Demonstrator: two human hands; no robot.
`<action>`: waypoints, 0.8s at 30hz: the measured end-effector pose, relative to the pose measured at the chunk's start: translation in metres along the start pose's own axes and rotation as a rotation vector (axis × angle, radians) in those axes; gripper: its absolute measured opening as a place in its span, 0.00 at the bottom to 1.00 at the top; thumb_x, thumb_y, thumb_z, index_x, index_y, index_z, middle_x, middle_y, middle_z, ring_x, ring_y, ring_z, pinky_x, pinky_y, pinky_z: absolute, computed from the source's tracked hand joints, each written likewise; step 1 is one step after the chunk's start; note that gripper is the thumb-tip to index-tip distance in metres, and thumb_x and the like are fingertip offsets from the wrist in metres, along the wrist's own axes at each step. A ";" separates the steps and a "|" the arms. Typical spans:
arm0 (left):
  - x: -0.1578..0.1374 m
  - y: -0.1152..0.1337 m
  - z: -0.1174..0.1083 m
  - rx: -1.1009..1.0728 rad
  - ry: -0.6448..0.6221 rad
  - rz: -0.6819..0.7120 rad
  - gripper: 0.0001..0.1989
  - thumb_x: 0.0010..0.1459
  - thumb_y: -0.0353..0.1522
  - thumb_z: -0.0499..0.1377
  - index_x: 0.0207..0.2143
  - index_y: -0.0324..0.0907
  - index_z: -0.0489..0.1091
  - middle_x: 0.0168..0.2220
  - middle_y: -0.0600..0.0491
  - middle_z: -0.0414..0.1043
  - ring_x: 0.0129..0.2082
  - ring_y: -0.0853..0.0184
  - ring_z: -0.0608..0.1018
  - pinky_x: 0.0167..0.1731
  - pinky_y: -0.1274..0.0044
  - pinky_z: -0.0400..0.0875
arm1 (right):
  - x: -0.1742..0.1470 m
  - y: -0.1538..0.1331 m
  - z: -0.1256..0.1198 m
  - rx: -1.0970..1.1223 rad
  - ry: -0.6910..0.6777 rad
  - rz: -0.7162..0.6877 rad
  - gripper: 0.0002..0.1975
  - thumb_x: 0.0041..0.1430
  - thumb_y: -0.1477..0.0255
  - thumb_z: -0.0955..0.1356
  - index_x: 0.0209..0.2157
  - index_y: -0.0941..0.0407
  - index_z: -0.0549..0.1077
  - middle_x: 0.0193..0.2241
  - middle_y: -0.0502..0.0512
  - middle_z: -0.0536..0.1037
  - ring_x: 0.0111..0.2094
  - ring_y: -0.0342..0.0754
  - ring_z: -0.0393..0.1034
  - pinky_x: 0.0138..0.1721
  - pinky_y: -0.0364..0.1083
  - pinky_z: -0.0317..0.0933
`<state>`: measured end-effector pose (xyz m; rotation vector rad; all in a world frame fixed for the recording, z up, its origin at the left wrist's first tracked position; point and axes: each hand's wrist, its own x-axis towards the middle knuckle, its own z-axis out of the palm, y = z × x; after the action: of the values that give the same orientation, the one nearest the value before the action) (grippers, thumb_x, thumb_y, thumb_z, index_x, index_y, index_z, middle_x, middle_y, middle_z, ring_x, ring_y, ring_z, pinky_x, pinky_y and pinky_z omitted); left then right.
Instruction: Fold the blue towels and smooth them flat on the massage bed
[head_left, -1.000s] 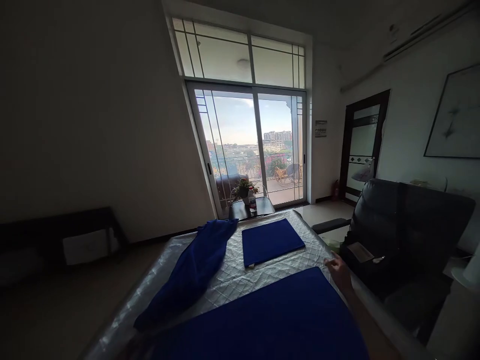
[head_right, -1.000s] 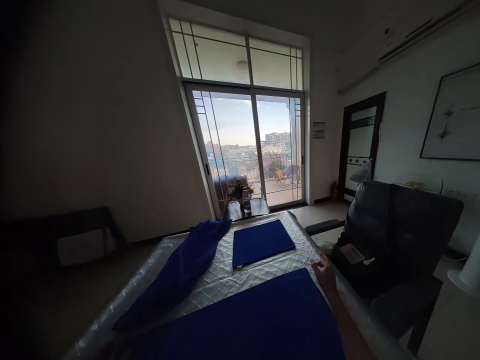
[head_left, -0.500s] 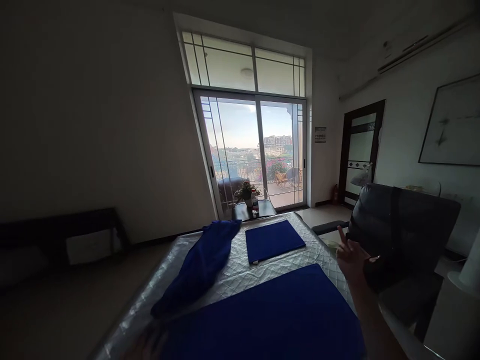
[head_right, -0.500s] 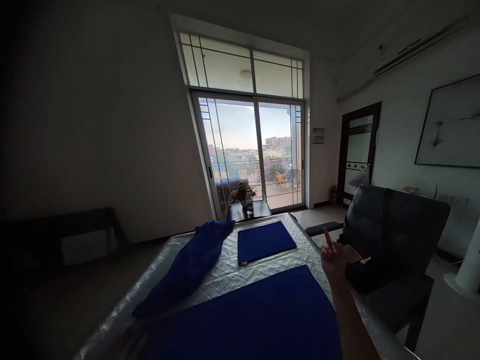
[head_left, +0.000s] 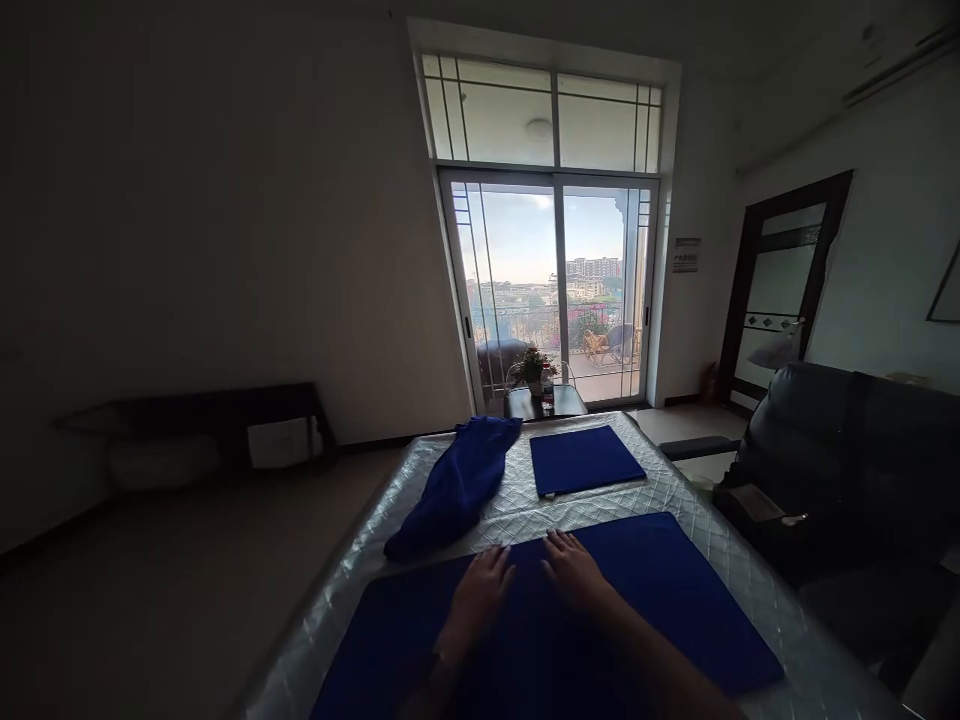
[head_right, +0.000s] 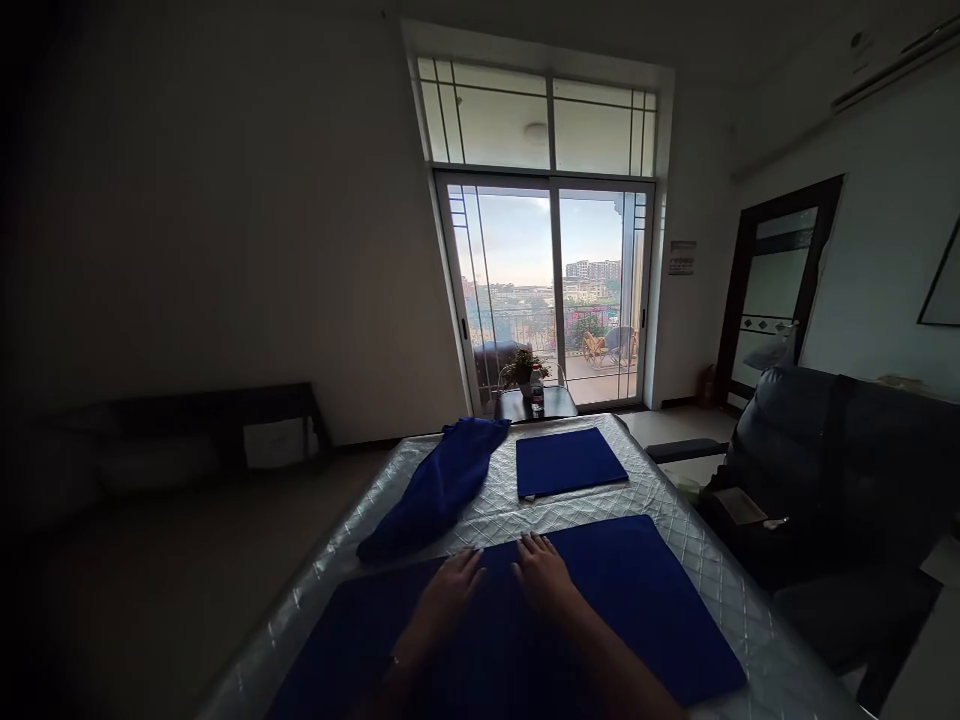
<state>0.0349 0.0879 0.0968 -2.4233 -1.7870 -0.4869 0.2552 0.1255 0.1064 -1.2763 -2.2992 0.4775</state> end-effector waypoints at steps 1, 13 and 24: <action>0.009 0.015 0.011 -0.007 -0.023 0.010 0.30 0.67 0.38 0.39 0.62 0.39 0.68 0.63 0.34 0.69 0.65 0.46 0.69 0.63 0.55 0.65 | 0.002 -0.002 0.008 -0.029 -0.034 -0.016 0.29 0.66 0.64 0.59 0.66 0.59 0.64 0.68 0.62 0.63 0.70 0.52 0.52 0.71 0.53 0.45; 0.017 0.019 0.044 -0.092 -0.070 -0.077 0.26 0.68 0.42 0.44 0.67 0.54 0.59 0.67 0.45 0.66 0.69 0.47 0.62 0.65 0.49 0.58 | 0.003 0.005 0.028 -0.152 -0.091 -0.021 0.31 0.70 0.61 0.52 0.70 0.58 0.54 0.70 0.60 0.57 0.72 0.50 0.47 0.72 0.55 0.42; -0.085 -0.135 -0.025 0.302 -0.138 -0.366 0.27 0.58 0.27 0.50 0.55 0.56 0.74 0.60 0.54 0.75 0.66 0.52 0.67 0.62 0.59 0.62 | -0.052 0.166 -0.093 -0.221 0.180 0.357 0.28 0.64 0.65 0.57 0.61 0.58 0.70 0.67 0.69 0.64 0.69 0.53 0.55 0.68 0.55 0.46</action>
<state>-0.1195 0.0456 0.0794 -1.9805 -2.1899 -0.0633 0.4455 0.1721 0.0880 -1.7746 -2.0233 0.2134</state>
